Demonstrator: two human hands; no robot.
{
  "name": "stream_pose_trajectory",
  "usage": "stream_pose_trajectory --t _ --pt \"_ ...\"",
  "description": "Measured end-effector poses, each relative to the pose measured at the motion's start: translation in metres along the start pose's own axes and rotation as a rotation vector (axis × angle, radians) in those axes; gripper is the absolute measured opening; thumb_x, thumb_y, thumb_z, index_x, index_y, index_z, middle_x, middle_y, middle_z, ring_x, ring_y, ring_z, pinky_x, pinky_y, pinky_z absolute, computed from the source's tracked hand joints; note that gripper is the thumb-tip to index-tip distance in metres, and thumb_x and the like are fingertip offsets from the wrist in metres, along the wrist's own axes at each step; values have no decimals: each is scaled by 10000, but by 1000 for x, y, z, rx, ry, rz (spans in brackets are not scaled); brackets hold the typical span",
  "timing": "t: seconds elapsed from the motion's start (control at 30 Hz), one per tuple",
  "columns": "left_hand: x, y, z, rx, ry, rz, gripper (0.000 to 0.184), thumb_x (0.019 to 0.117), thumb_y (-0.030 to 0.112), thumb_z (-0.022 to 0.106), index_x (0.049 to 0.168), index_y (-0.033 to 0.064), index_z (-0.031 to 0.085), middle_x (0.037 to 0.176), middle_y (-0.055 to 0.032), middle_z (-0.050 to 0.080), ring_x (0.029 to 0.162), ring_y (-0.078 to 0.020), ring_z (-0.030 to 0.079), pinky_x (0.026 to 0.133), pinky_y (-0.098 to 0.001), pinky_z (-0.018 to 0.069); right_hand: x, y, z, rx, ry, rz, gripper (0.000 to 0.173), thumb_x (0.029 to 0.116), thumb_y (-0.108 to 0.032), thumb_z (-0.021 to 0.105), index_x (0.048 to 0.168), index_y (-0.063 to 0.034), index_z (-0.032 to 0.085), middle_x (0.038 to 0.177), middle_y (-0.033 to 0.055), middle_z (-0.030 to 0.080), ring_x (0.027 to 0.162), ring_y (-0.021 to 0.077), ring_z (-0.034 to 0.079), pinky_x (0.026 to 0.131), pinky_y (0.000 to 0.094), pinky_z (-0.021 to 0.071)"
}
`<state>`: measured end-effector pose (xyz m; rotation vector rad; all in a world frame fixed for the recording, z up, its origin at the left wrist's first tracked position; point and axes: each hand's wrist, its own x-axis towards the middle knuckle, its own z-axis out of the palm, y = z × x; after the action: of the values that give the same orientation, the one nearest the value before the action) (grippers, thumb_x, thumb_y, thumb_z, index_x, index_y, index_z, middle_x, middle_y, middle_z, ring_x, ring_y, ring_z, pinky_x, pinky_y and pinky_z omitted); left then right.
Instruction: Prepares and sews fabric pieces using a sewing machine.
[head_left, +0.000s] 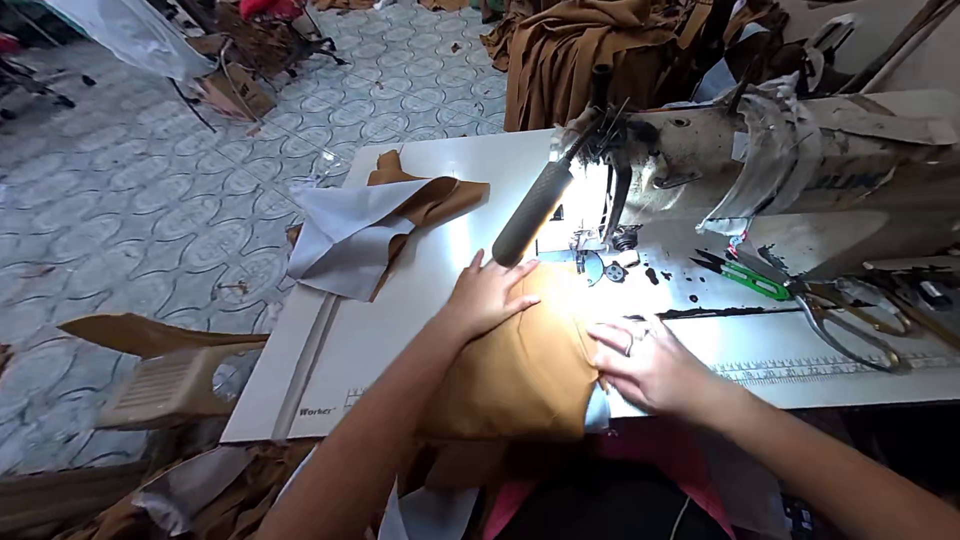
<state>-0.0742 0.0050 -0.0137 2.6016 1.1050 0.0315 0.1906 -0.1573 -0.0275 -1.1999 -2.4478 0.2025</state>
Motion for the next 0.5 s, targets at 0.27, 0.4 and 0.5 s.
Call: stream_pose_trajectory --t 0.27,0.4,0.5 --pt "-59 90 48 -37 446 271 304 983 320 572 985 79 758 1138 -118 751 1139 -339 697 970 -578 527 -46 -33 24 -159 237 -41 353 1069 -325 391 1154 -261 728 1288 -69 717 1262 157 632 1106 510 404" --pt "-76 107 66 -42 561 283 249 978 272 575 1011 119 768 1133 -78 763 1140 -295 703 987 -512 530 -48 -33 25 -148 247 -51 340 1068 -313 393 1144 -261 721 1287 -71 716 1283 143 611 1139 486 362" --pt "-76 114 70 -56 603 257 220 977 225 576 974 117 767 1096 -79 774 1103 -294 721 958 -463 561 -48 -31 23 -130 230 -76 327 1063 -306 403 1110 -258 723 1264 -65 726 1294 146 606 1143 501 358"
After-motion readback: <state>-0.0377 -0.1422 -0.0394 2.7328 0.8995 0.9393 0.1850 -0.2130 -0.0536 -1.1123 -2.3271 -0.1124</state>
